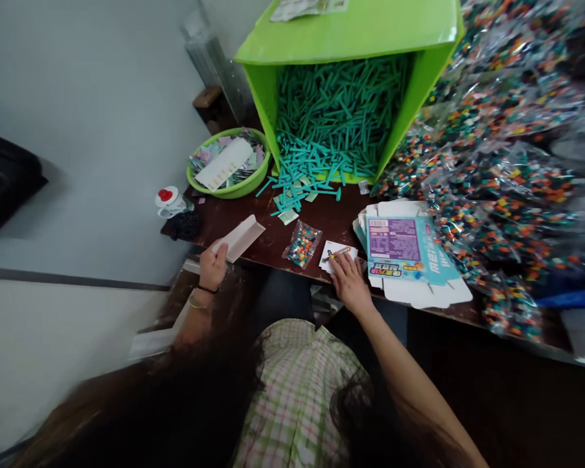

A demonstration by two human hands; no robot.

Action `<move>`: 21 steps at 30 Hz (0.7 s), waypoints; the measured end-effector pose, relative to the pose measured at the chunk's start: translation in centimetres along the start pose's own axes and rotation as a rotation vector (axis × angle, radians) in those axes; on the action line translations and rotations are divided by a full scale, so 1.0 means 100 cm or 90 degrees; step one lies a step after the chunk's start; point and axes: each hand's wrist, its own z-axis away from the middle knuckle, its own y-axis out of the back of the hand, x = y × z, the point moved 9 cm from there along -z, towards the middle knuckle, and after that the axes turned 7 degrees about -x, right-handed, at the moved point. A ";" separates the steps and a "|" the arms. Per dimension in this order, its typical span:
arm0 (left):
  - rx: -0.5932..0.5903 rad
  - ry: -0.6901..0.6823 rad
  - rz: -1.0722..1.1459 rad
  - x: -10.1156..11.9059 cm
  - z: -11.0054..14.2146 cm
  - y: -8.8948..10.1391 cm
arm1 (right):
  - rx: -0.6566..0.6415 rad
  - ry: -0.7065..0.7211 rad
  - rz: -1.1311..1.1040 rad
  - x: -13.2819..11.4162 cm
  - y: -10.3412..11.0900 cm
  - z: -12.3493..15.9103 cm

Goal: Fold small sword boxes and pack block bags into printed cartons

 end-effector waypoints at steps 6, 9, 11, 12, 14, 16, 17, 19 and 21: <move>0.054 -0.035 -0.053 0.004 0.001 0.016 | 0.043 -0.025 -0.028 -0.005 0.014 0.007; 0.055 -0.088 -0.095 0.002 -0.003 0.007 | 0.053 -0.004 -0.034 -0.024 0.022 0.015; -0.002 -0.124 -0.119 -0.002 -0.005 -0.016 | 0.049 0.008 -0.045 -0.037 0.029 0.018; -0.040 -0.127 -0.135 -0.006 -0.005 -0.031 | 0.048 0.008 -0.055 -0.041 0.034 0.019; -0.091 -0.115 -0.174 -0.012 0.000 -0.059 | 0.059 -0.001 -0.084 -0.045 0.050 0.018; -0.083 -0.131 -0.188 -0.005 0.010 -0.079 | 0.094 -0.017 -0.114 -0.041 0.072 0.017; -0.073 -0.161 -0.174 0.004 0.018 -0.089 | 0.117 -0.026 -0.127 -0.037 0.084 0.017; -0.087 -0.248 -0.112 0.032 0.037 -0.114 | 0.160 -0.049 -0.144 -0.027 0.107 0.016; -0.160 -0.328 -0.042 0.062 0.058 -0.147 | 0.182 -0.077 -0.158 -0.019 0.122 0.015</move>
